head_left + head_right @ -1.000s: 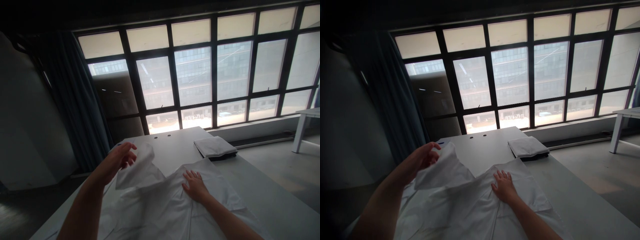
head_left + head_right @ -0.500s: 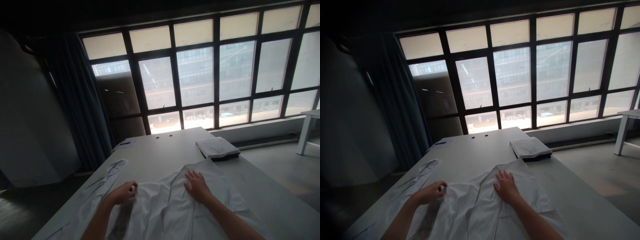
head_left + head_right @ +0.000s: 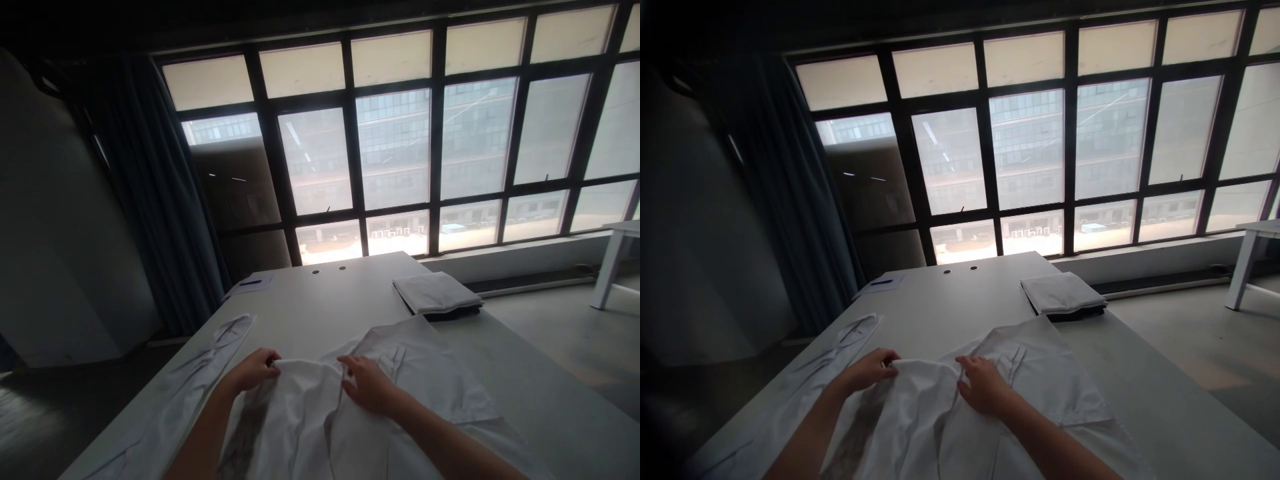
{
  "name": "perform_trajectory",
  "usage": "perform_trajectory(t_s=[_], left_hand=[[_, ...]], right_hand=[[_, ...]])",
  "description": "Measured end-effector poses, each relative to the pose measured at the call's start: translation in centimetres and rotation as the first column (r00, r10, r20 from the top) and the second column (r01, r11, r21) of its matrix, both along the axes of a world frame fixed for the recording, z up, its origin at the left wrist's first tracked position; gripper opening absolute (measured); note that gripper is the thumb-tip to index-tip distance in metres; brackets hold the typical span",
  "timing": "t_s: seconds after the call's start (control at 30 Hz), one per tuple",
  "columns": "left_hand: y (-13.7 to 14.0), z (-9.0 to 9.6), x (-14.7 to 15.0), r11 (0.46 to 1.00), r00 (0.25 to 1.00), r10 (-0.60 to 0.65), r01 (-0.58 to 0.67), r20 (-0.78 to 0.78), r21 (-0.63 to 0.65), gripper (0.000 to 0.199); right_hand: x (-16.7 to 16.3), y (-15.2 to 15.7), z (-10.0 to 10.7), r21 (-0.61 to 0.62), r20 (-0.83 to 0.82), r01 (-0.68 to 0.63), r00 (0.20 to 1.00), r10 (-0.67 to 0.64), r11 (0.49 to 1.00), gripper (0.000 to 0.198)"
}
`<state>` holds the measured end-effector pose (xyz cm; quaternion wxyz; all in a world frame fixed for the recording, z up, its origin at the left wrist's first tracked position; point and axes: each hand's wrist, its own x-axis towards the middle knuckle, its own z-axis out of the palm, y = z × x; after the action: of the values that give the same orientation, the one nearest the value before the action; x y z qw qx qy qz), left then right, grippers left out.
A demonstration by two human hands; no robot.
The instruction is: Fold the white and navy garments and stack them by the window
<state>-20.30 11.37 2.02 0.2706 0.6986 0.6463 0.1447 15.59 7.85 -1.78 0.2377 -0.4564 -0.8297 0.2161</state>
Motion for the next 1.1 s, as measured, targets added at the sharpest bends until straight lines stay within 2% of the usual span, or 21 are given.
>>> perform_trajectory(t_s=[0.13,0.27,0.37,0.43,0.53,0.63,0.7,0.8,0.9,0.97,1.03,1.1], left_hand=[[0.0,0.9,-0.8,0.996,0.998,0.023,-0.028,0.059,0.082,0.023],[0.3,1.2,-1.9,0.986,0.982,0.107,-0.125,0.154,0.110,0.022],[0.7,0.9,-2.7,0.971,0.956,0.172,-0.205,0.238,0.120,0.027],[1.1,0.0,-3.0,0.958,0.933,0.211,-0.257,0.292,0.128,0.034],[2.1,-2.3,-3.1,0.940,0.901,0.255,-0.317,0.350,0.129,0.047],[3.2,-5.0,-3.0,0.923,0.890,0.280,-0.352,0.360,0.153,0.054],[4.0,-6.2,-3.0,0.914,0.898,0.273,-0.354,0.344,0.197,0.054],[4.9,-7.2,-3.0,0.907,0.927,0.241,-0.320,0.287,0.272,0.054],[5.4,-7.8,-2.8,0.900,0.955,0.215,-0.275,0.205,0.338,0.056],[5.3,-8.3,-2.5,0.893,0.968,0.205,-0.246,0.146,0.376,0.055],[5.0,-8.7,-2.2,0.887,0.976,0.200,-0.217,0.083,0.408,0.052],[4.6,-9.1,-1.9,0.882,0.980,0.198,-0.186,0.016,0.432,0.049]], right_hand=[[-2.9,2.5,0.3,-0.258,-0.176,-0.036,0.984,-0.010,0.966,0.054],[-5.2,6.0,1.7,-0.375,-0.315,-0.051,0.946,-0.075,0.926,0.037],[-6.8,8.0,2.7,-0.469,-0.445,-0.090,0.884,-0.147,0.879,0.049],[-7.8,8.6,2.9,-0.518,-0.496,-0.089,0.841,-0.214,0.851,0.058],[-9.3,8.1,2.2,-0.584,-0.483,-0.027,0.815,-0.320,0.811,0.066],[-10.0,5.9,1.1,-0.614,-0.418,0.055,0.824,-0.383,0.788,0.062],[-9.8,3.9,0.6,-0.607,-0.390,0.066,0.844,-0.369,0.792,0.059],[-8.1,0.4,0.3,-0.598,-0.350,-0.008,0.902,-0.252,0.802,0.050],[-5.5,-2.9,0.4,-0.579,-0.249,-0.170,0.968,0.026,0.797,0.046],[-4.1,-4.7,0.6,-0.616,-0.203,-0.291,0.956,0.210,0.732,0.055],[-3.0,-6.0,0.8,-0.634,-0.200,-0.406,0.908,0.367,0.659,0.057],[-2.2,-6.9,0.9,-0.604,-0.202,-0.480,0.864,0.460,0.636,0.052]])
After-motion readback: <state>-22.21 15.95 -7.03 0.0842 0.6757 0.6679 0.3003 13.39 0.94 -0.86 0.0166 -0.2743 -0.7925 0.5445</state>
